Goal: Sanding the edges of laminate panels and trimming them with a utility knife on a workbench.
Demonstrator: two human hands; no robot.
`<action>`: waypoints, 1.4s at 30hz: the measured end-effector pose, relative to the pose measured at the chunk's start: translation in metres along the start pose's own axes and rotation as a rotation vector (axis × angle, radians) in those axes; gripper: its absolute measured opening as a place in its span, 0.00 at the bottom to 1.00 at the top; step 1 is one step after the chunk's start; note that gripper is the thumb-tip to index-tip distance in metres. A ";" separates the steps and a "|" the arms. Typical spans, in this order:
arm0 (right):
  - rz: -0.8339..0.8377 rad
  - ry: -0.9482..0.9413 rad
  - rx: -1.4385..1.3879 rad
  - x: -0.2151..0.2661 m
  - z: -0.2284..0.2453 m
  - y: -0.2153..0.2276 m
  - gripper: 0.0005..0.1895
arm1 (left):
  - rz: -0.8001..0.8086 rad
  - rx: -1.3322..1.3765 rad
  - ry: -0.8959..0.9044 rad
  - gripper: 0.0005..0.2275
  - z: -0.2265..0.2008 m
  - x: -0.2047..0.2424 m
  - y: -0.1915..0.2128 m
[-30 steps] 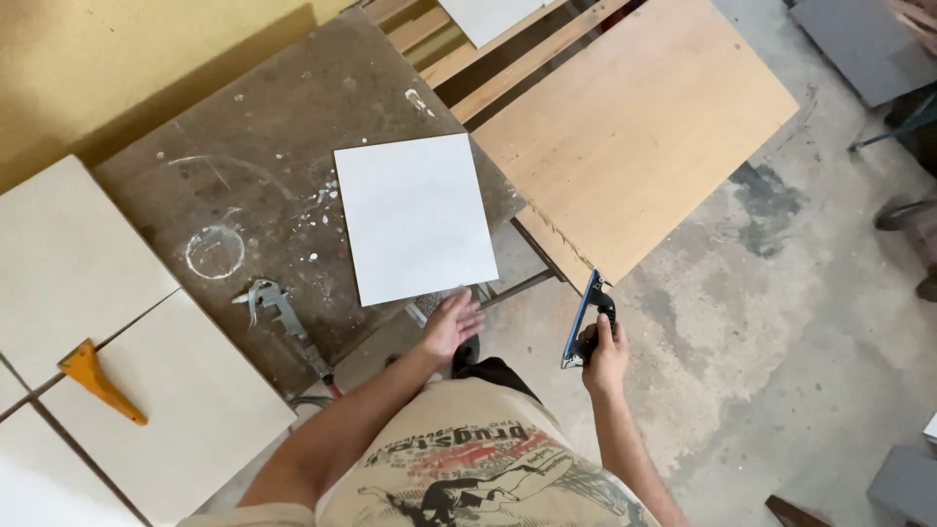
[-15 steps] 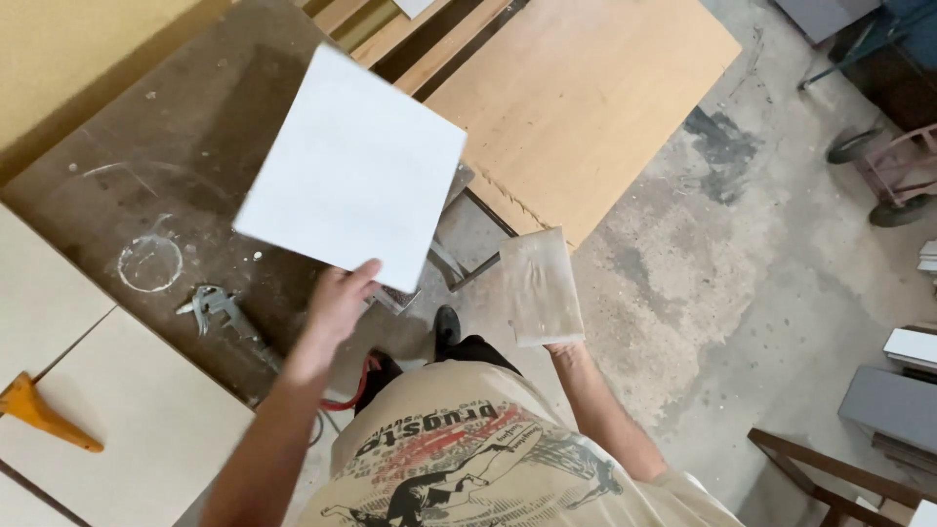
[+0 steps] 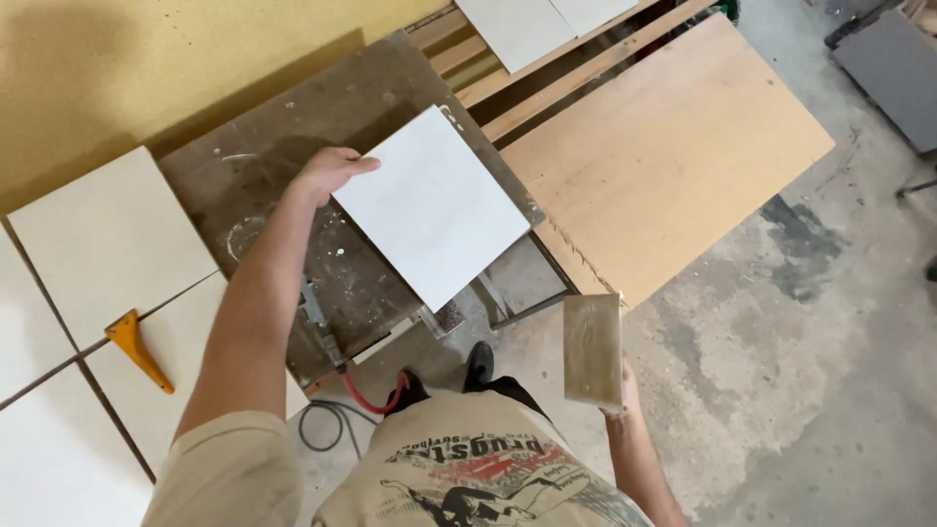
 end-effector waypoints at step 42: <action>-0.055 0.868 2.148 0.060 -0.071 -0.426 0.27 | -0.334 -0.711 -0.477 0.29 0.038 0.096 -0.114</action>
Point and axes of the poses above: each hand's wrist, its own x-axis away from the middle knuckle, its own y-axis out of the back of the hand, z = x × y, the point moved 9 cm from there along -x, towards the middle knuckle, and after that the axes turned 1 degree about z, right-handed, at the moved point
